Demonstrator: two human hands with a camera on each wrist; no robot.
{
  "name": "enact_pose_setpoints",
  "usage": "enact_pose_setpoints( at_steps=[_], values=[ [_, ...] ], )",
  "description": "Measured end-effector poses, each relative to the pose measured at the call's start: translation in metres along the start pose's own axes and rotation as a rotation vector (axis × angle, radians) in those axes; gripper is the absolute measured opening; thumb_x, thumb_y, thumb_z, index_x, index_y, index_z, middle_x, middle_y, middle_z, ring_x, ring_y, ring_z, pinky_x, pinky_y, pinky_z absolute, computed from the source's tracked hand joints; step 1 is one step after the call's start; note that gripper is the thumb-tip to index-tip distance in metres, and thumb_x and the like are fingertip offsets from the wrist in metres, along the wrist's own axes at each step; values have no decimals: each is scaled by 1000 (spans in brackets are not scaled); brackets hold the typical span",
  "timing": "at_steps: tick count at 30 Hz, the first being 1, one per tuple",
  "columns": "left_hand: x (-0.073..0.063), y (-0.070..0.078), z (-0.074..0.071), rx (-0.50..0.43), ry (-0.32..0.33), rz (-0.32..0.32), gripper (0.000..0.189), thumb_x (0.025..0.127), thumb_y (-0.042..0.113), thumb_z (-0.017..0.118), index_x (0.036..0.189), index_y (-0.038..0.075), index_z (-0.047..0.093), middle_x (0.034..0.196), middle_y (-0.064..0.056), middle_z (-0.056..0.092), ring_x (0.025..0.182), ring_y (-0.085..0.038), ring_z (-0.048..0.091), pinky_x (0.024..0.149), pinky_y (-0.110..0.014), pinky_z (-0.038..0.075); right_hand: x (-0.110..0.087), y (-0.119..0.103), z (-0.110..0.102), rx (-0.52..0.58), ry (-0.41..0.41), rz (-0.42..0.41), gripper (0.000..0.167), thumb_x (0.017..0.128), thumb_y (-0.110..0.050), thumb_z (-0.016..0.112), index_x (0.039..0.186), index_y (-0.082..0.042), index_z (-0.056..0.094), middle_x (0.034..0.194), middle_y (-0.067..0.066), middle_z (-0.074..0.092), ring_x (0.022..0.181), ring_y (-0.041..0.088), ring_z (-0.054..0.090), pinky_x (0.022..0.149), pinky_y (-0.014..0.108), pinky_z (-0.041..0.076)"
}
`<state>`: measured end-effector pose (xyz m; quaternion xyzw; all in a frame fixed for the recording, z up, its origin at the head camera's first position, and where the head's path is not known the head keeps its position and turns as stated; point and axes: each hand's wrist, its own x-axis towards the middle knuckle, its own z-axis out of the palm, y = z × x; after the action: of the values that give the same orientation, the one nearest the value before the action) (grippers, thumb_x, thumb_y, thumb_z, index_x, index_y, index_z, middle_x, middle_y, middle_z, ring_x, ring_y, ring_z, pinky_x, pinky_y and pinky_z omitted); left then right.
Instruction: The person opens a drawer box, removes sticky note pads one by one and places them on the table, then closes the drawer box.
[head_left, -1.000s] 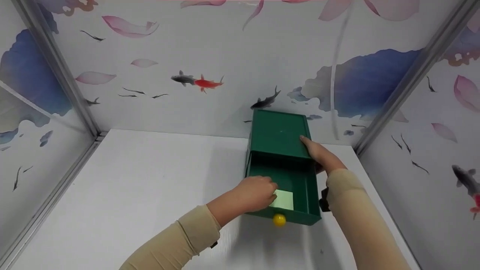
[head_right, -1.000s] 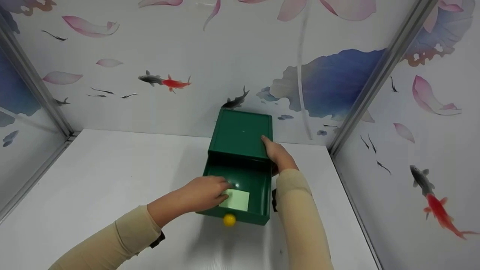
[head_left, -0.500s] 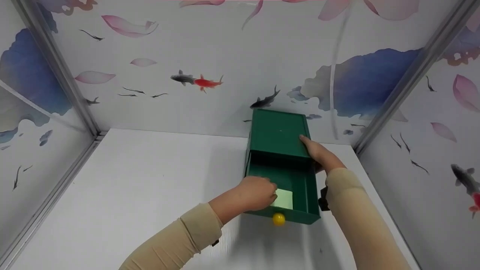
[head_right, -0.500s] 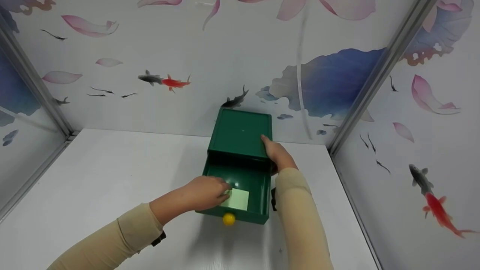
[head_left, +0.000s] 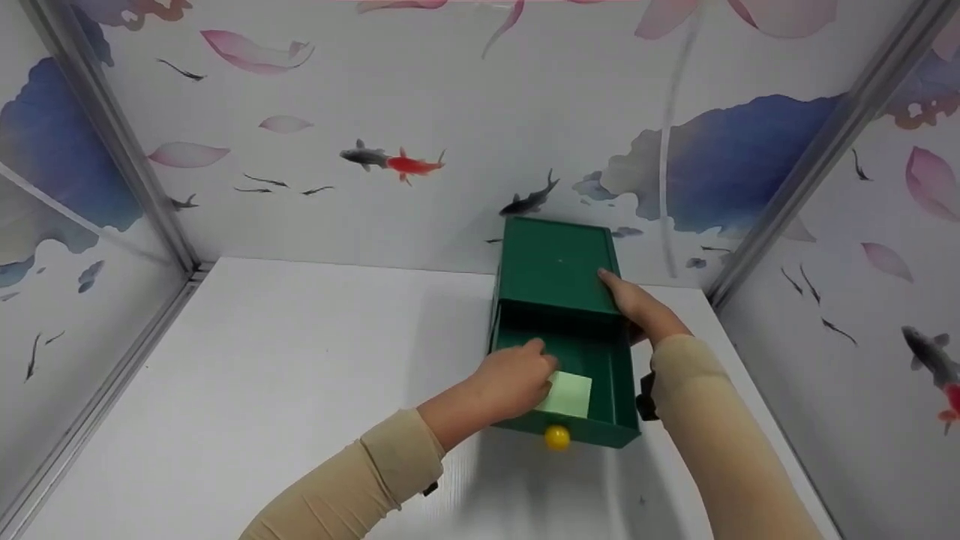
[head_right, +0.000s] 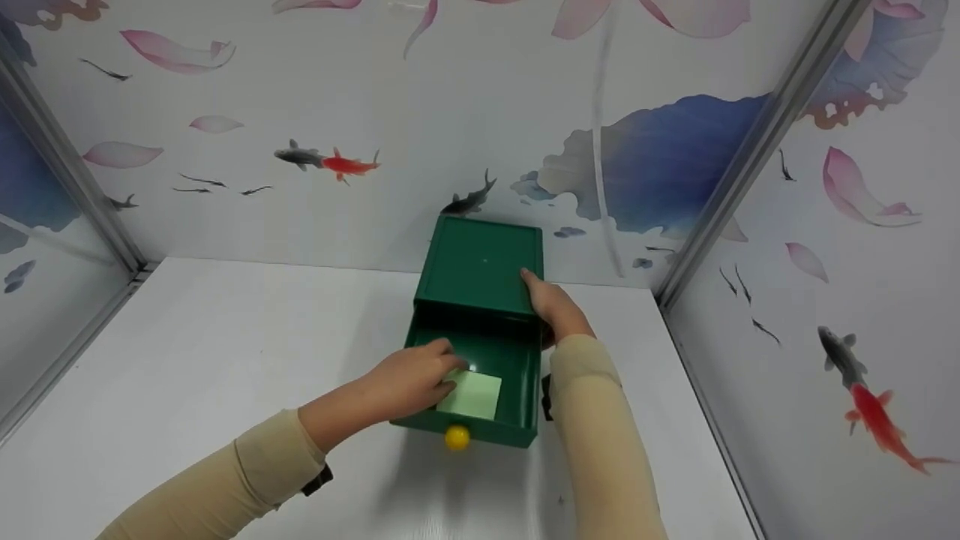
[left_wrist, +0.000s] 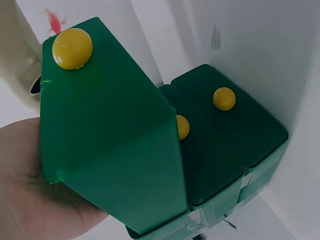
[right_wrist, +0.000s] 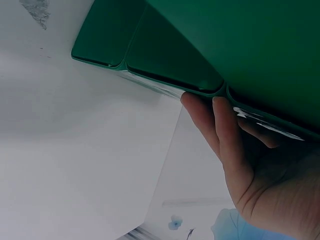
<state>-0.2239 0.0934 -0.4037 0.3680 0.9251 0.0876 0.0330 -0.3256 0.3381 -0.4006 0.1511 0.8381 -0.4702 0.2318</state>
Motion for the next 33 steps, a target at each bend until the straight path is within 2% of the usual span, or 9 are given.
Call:
enact_pose_setpoints(
  at_steps=[7, 12, 18, 23, 27, 33],
  values=[
    [-3, 0, -6, -200, -10, -48, 32, 95, 24, 65, 125, 14, 67, 104, -2, 53, 79, -11, 51, 73, -23, 48, 0, -3, 2, 14, -7, 8, 98, 94, -71, 24, 152, 7, 10, 143, 36, 32, 125, 48, 45, 94, 56, 45],
    [-7, 0, -8, -295, -14, -91, 30, 93, 22, 67, 121, 12, 69, 102, 1, 52, 80, -10, 51, 74, -22, 48, -1, -3, 2, -1, 1, -1, 99, 94, -71, 23, 152, 8, 10, 143, 36, 32, 125, 49, 45, 94, 58, 44],
    [-7, -1, -7, -351, -44, -92, 23, 94, 20, 66, 116, 14, 69, 103, 5, 61, 81, -9, 52, 75, -24, 48, -1, -2, 2, 0, -13, -1, 99, 94, -71, 22, 152, 7, 7, 144, 37, 29, 127, 51, 42, 95, 60, 42],
    [-6, -1, -6, -341, -71, -99, 22, 94, 17, 65, 116, 16, 68, 104, 7, 67, 80, -10, 53, 76, -26, 47, -2, -2, -1, -4, -6, 0, 100, 93, -72, 22, 151, 8, 7, 144, 37, 30, 126, 51, 42, 95, 59, 43],
    [-8, 1, -7, -343, -22, -93, 19, 94, 16, 65, 113, 18, 69, 102, 8, 67, 79, -8, 54, 75, -26, 48, -1, -1, -2, -10, -8, -1, 99, 94, -71, 21, 151, 9, 8, 144, 38, 30, 127, 50, 42, 95, 59, 42],
    [-17, 0, -12, -392, 132, -80, 19, 95, 17, 65, 113, 19, 69, 107, 7, 69, 88, -7, 60, 80, -27, 50, 0, -2, 0, -8, -5, 6, 99, 94, -70, 22, 151, 9, 9, 143, 38, 29, 126, 51, 42, 95, 59, 42]
  ],
)
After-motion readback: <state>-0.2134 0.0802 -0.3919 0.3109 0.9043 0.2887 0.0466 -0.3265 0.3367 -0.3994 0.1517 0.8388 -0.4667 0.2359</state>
